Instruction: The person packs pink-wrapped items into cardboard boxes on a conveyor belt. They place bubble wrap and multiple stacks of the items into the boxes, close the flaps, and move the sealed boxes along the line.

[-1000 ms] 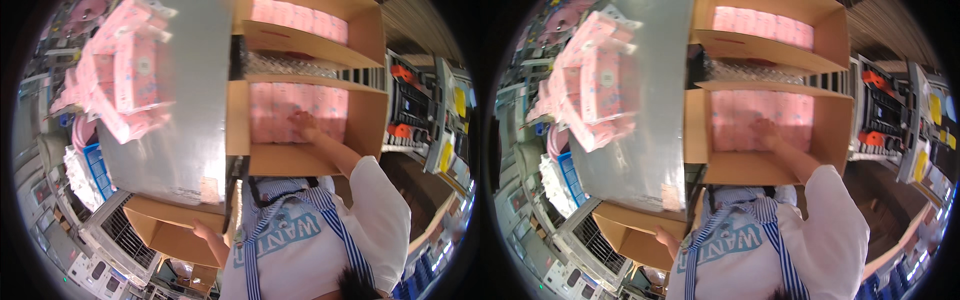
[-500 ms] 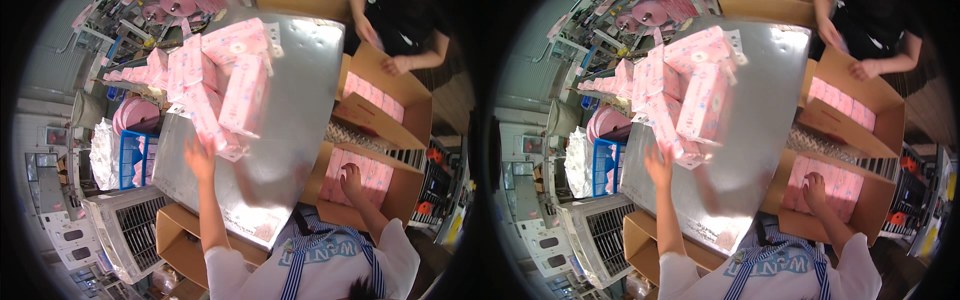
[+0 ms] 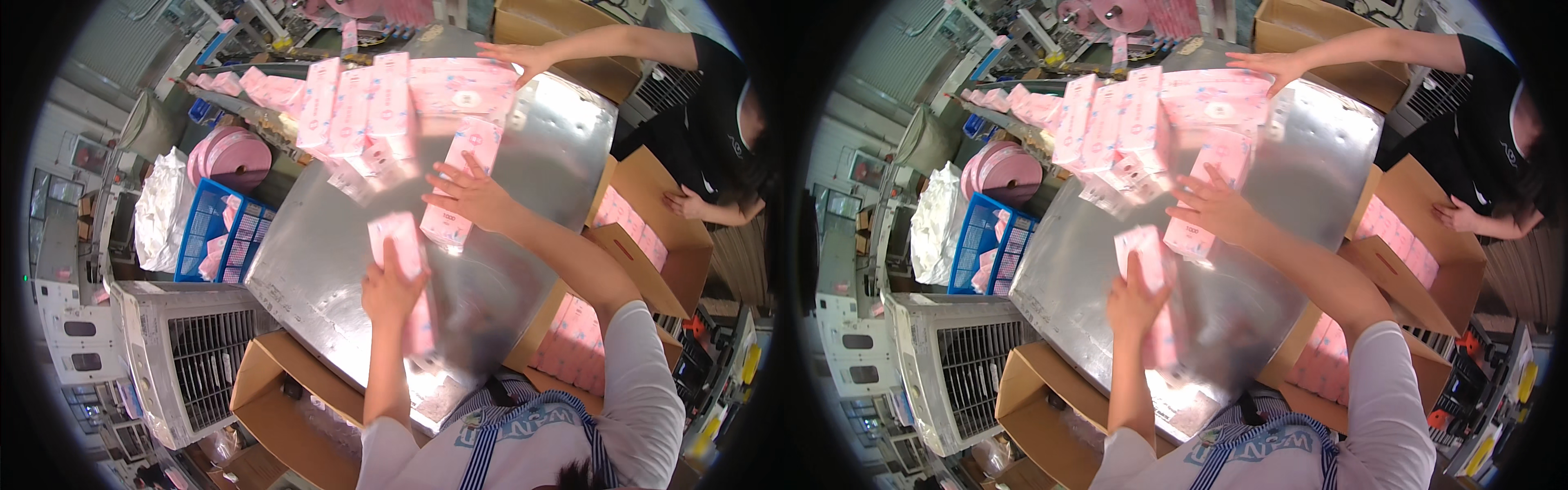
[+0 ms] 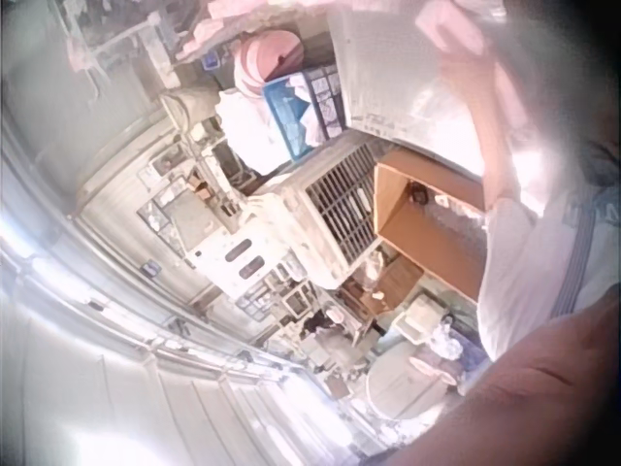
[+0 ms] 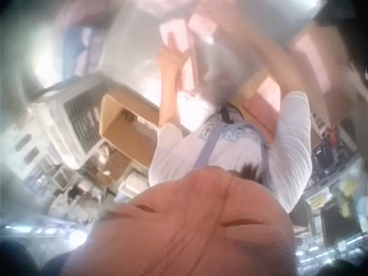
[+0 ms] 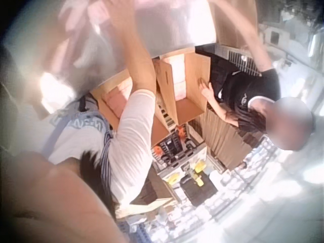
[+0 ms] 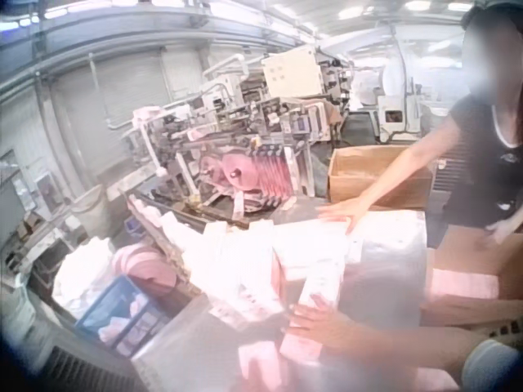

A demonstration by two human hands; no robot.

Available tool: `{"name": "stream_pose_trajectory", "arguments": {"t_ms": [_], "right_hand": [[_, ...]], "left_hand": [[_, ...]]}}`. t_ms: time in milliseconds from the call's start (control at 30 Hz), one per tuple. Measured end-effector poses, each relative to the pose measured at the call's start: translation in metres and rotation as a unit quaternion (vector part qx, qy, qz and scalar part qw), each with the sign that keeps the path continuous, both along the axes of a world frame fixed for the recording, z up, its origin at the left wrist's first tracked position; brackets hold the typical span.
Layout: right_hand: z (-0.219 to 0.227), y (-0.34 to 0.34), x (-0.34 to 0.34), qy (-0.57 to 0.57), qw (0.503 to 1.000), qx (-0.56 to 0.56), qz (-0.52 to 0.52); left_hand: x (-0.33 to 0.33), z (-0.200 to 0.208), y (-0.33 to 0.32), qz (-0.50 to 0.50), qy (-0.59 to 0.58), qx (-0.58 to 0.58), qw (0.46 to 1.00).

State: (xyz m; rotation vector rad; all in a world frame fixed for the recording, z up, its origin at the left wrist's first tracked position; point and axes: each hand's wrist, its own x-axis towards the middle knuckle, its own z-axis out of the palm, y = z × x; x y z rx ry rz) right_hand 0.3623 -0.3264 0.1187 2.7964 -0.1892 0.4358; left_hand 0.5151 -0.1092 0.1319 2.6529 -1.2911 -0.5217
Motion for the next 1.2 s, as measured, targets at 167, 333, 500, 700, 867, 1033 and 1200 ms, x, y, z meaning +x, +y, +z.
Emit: {"name": "stream_pose_trajectory", "arguments": {"t_ms": [167, 333, 500, 700, 867, 1033, 1200], "right_hand": [[0.037, 0.021, 0.058, 0.203, 0.941, 0.182, -0.198], [0.029, 0.028, 0.018, 0.129, 0.802, 0.448, -0.372], [-0.039, 0.052, -0.068, -0.097, 0.455, 0.829, -0.311], [-0.002, 0.11, -0.132, -0.174, 0.478, 0.842, -0.182], [0.023, 0.165, -0.186, -0.231, 0.546, 0.793, -0.136], [0.031, 0.211, -0.258, -0.295, 0.531, 0.753, -0.253], [0.046, 0.271, -0.399, -0.392, 0.545, 0.675, -0.307]], "left_hand": [[0.014, -0.058, 0.079, 0.134, 0.416, -0.24, 0.867], [-0.007, -0.056, 0.04, 0.109, 0.41, -0.224, 0.878], [-0.03, -0.068, 0.007, 0.14, 0.613, -0.306, 0.715], [-0.07, -0.047, 0.042, -0.012, 0.491, -0.351, 0.797], [-0.1, -0.023, 0.077, -0.081, 0.567, -0.218, 0.79], [-0.15, -0.023, 0.075, -0.2, 0.545, -0.217, 0.785], [-0.241, -0.025, 0.059, -0.346, 0.462, -0.164, 0.8]]}}
